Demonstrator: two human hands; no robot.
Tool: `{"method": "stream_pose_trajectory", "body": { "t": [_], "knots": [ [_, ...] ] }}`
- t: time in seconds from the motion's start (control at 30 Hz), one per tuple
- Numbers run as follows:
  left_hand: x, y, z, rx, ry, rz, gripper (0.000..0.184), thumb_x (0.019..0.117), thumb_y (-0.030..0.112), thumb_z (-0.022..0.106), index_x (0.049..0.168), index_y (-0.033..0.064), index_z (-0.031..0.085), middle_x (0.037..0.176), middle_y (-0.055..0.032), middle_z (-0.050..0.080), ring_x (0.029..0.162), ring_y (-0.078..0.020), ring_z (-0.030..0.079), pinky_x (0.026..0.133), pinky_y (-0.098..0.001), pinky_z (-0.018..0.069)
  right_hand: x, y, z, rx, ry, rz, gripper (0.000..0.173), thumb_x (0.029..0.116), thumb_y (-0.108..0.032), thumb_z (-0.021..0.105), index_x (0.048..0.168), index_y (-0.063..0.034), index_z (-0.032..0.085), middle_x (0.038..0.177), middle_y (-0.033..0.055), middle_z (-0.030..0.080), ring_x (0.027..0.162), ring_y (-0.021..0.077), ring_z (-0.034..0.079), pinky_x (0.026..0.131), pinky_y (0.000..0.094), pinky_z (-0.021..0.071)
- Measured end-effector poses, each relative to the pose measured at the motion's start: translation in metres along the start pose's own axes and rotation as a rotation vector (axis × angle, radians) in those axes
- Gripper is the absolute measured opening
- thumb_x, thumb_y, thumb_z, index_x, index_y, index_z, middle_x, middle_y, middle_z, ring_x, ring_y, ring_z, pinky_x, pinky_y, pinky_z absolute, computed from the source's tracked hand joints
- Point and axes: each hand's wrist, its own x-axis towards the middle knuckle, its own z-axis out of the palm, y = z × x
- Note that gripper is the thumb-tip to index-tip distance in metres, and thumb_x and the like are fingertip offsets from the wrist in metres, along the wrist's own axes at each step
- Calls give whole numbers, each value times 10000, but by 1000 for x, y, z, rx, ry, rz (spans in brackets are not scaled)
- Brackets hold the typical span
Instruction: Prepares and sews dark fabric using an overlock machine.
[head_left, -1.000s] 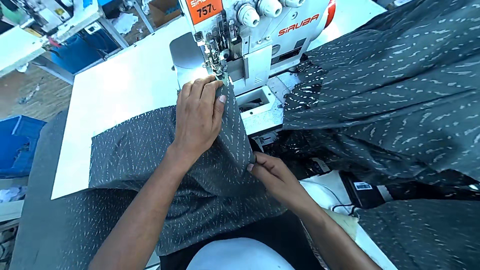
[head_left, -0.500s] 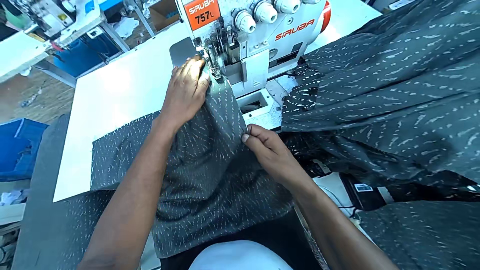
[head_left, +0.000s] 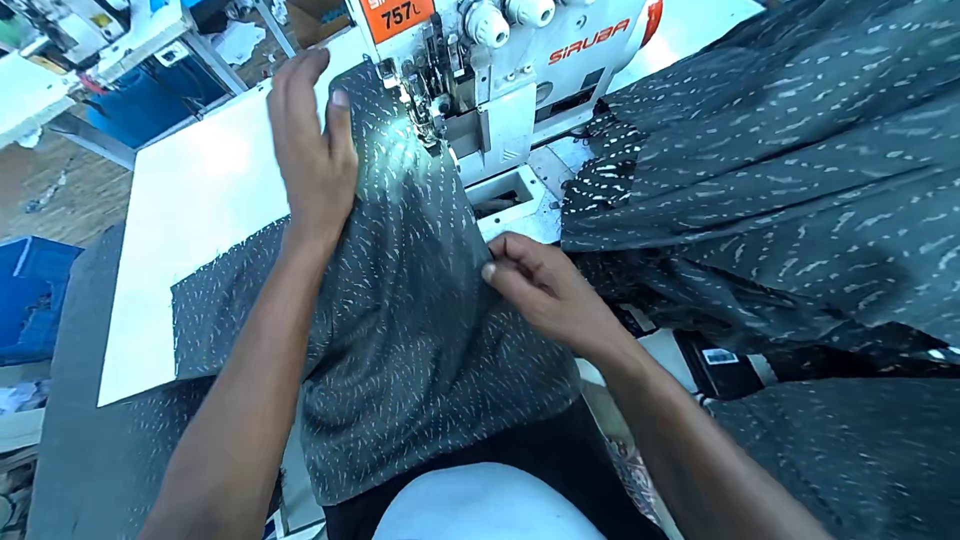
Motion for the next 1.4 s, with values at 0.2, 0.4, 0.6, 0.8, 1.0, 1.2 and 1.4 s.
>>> {"method": "stream_pose_trajectory", "body": {
  "t": [0.2,0.4,0.6,0.8,1.0,1.2,1.4],
  "knots": [
    [-163,78,-20,-180,-173,66,313,1011,130,601,1279,-30,605,1197,-185,670,1069,-246,667,943,-413,566,-87,28,-35,71,-189,184,71,954,-150,689,1003,-108,718,831,-35,712,726,31,668,647,198,575],
    [-220,119,-4,-344,-354,-75,234,987,114,619,1182,4,684,1134,-91,691,973,-127,671,857,-298,588,-113,23,-39,357,-66,255,148,932,-24,701,1078,-8,687,880,57,744,760,92,717,701,239,621],
    [-217,159,13,-483,-459,-71,214,971,121,664,1154,28,726,1119,-70,676,925,-105,665,800,-256,596,-132,18,-36,335,-18,211,168,1037,-80,556,1100,-9,694,871,21,719,760,56,675,684,196,577],
    [-211,178,23,-509,-488,-58,228,962,141,700,1162,36,730,1121,-65,669,920,-97,657,777,-232,586,-138,11,-29,307,73,171,111,983,-33,634,1043,17,714,804,34,718,672,54,656,620,193,566],
    [-215,184,14,-905,-555,-498,273,973,111,693,1215,7,623,1068,-76,713,906,-170,727,786,-312,648,-145,-7,-5,-406,259,-185,59,924,-72,712,905,-28,745,879,60,737,799,86,697,723,227,585],
    [-223,180,13,-1282,-555,-899,198,1008,98,630,1186,11,641,1001,-104,695,870,-165,714,848,-344,619,-148,0,7,-705,200,-401,85,981,-48,647,978,-39,732,930,119,722,867,226,701,742,326,569],
    [-223,185,11,-1295,-492,-1088,135,1039,61,552,1050,2,672,906,-119,701,754,-141,710,744,-303,631,-150,2,8,-590,154,-354,149,976,-159,685,1041,-68,783,943,89,695,891,181,663,779,304,552]
  ]
}}
